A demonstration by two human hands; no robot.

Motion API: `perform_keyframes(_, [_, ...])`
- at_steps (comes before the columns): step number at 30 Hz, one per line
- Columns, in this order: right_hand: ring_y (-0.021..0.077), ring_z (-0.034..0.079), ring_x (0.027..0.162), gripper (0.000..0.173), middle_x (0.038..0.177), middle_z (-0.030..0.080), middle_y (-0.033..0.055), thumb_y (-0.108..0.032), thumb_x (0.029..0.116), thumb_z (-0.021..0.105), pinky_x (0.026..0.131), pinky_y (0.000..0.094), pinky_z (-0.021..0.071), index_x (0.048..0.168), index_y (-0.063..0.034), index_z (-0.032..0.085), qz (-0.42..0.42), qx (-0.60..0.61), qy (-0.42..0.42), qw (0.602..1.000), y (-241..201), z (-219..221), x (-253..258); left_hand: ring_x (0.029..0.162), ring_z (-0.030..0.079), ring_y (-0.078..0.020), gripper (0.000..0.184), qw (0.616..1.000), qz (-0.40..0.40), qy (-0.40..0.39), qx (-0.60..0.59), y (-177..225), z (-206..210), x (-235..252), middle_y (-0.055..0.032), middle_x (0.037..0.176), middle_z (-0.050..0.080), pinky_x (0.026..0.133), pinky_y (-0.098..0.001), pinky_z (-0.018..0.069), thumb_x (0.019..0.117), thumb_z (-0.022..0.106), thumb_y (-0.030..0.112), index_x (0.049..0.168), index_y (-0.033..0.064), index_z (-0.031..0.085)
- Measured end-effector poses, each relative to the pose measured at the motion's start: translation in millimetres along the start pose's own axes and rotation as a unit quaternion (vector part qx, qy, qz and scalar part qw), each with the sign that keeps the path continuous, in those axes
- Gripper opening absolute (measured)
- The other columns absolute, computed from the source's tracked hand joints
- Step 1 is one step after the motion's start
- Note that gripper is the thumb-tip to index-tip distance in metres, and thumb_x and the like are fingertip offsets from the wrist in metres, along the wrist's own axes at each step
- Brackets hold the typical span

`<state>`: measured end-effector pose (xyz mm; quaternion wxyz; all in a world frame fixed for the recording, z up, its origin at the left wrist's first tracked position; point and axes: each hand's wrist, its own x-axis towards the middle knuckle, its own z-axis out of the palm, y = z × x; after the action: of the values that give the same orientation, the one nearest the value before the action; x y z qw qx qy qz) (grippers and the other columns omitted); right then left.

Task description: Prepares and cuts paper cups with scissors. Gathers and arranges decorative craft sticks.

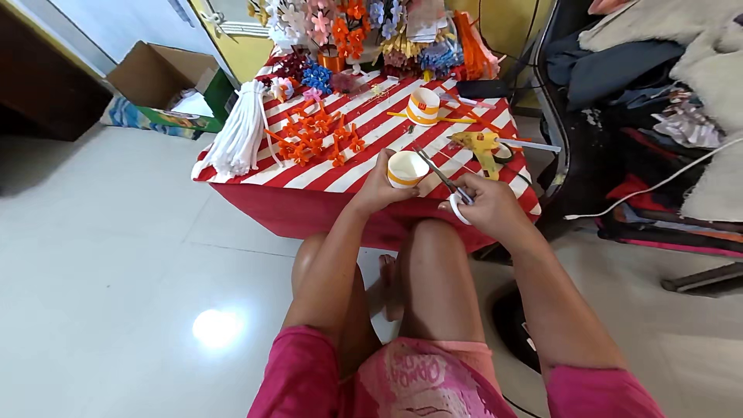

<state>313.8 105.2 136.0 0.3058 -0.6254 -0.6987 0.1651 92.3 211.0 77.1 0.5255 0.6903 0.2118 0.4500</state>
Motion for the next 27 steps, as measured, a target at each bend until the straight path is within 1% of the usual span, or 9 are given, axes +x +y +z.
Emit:
perform_keyframes(2, [0.014,0.052,0.057,0.028,0.066,0.058,0.0026,-0.022,0.0818,0.085,0.056,0.0381,0.0456,0.099,-0.0066,0.07,0.008,0.004,-0.001,1.0,-1,-1,1,0.097,0.07,-0.0159,0.068,1.0,-0.002,-0.006,-0.011,0,-1,0,-0.0101,0.112,0.067,0.085,-0.0343,0.0595,0.0727,0.082,0.001,0.128,0.0067,0.044])
perform_keyframes(5, [0.014,0.052,0.058,0.03,0.069,0.059,0.0031,-0.022,0.0813,0.085,0.056,0.0377,0.0464,0.102,-0.0064,0.07,0.017,0.006,0.01,1.0,-1,3,0,0.1,0.07,-0.0185,0.067,0.999,0.003,-0.005,-0.039,1,0,0,-0.0122,0.119,0.067,0.086,-0.0373,0.0606,0.0766,0.076,-0.006,0.136,0.0055,0.048])
perform_keyframes(7, [0.0184,0.055,0.063,0.033,0.073,0.061,0.0055,-0.023,0.081,0.085,0.059,0.0426,0.048,0.105,-0.0063,0.07,0.023,-0.006,0.025,0.999,-4,8,-1,0.107,0.069,-0.0206,0.076,0.999,0.035,0.02,-0.021,-2,5,1,-0.0142,0.129,0.063,0.089,-0.0395,0.0608,0.0773,0.075,-0.009,0.145,0.0055,0.044])
perform_keyframes(9, [0.0264,0.06,0.072,0.035,0.082,0.064,0.0115,-0.023,0.0806,0.084,0.065,0.0505,0.0501,0.106,-0.0042,0.07,0.026,-0.024,0.039,0.999,-10,14,-2,0.116,0.065,-0.024,0.092,0.993,0.075,0.069,0.064,-6,14,4,-0.019,0.139,0.055,0.094,-0.0412,0.0596,0.0754,0.083,-0.004,0.153,0.0059,0.035])
perform_keyframes(10, [0.0296,0.062,0.075,0.036,0.085,0.065,0.0141,-0.023,0.0805,0.084,0.066,0.0532,0.0507,0.106,-0.0029,0.069,0.023,-0.034,0.047,0.998,-12,17,-1,0.116,0.065,-0.0254,0.094,0.983,0.098,0.106,0.112,-10,18,5,-0.0217,0.136,0.056,0.096,-0.0416,0.0578,0.0729,0.088,0.0,0.152,0.0028,0.036])
perform_keyframes(12, [0.0333,0.064,0.079,0.038,0.089,0.065,0.0163,-0.023,0.0808,0.084,0.068,0.0557,0.0519,0.107,-0.0014,0.068,0.019,-0.048,0.062,0.997,-13,24,0,0.113,0.066,-0.0262,0.085,0.964,0.141,0.165,0.155,-16,25,8,-0.0237,0.126,0.062,0.098,-0.0417,0.0561,0.0697,0.091,0.003,0.141,-0.0045,0.045])
perform_keyframes(15, [0.0318,0.061,0.076,0.037,0.087,0.063,0.0157,-0.021,0.0802,0.083,0.065,0.0534,0.0507,0.107,-0.0003,0.068,0.001,-0.048,0.086,0.995,-15,28,2,0.107,0.068,-0.0243,0.067,0.952,0.169,0.196,0.166,-17,30,9,-0.0223,0.116,0.066,0.096,-0.0393,0.0568,0.0707,0.087,0.001,0.127,-0.0081,0.053])
perform_keyframes(20, [0.0259,0.058,0.07,0.034,0.082,0.063,0.011,-0.025,0.0814,0.082,0.062,0.0483,0.0487,0.105,-0.0035,0.071,-0.019,-0.046,0.09,0.995,-14,24,3,0.107,0.068,-0.0191,0.065,0.963,0.149,0.178,0.136,-14,27,11,-0.0189,0.116,0.066,0.096,-0.0355,0.0568,0.0733,0.085,0.0,0.128,-0.0064,0.051])
perform_keyframes(27, [0.0269,0.06,0.068,0.025,0.078,0.064,0.012,-0.017,0.0835,0.082,0.061,0.0491,0.0485,0.101,-0.0028,0.072,-0.02,-0.06,0.072,0.995,-15,19,0,0.11,0.067,-0.0182,0.073,0.981,0.105,0.133,0.098,-11,17,8,-0.0177,0.121,0.065,0.097,-0.0356,0.0564,0.0746,0.085,0.003,0.136,-0.0028,0.044])
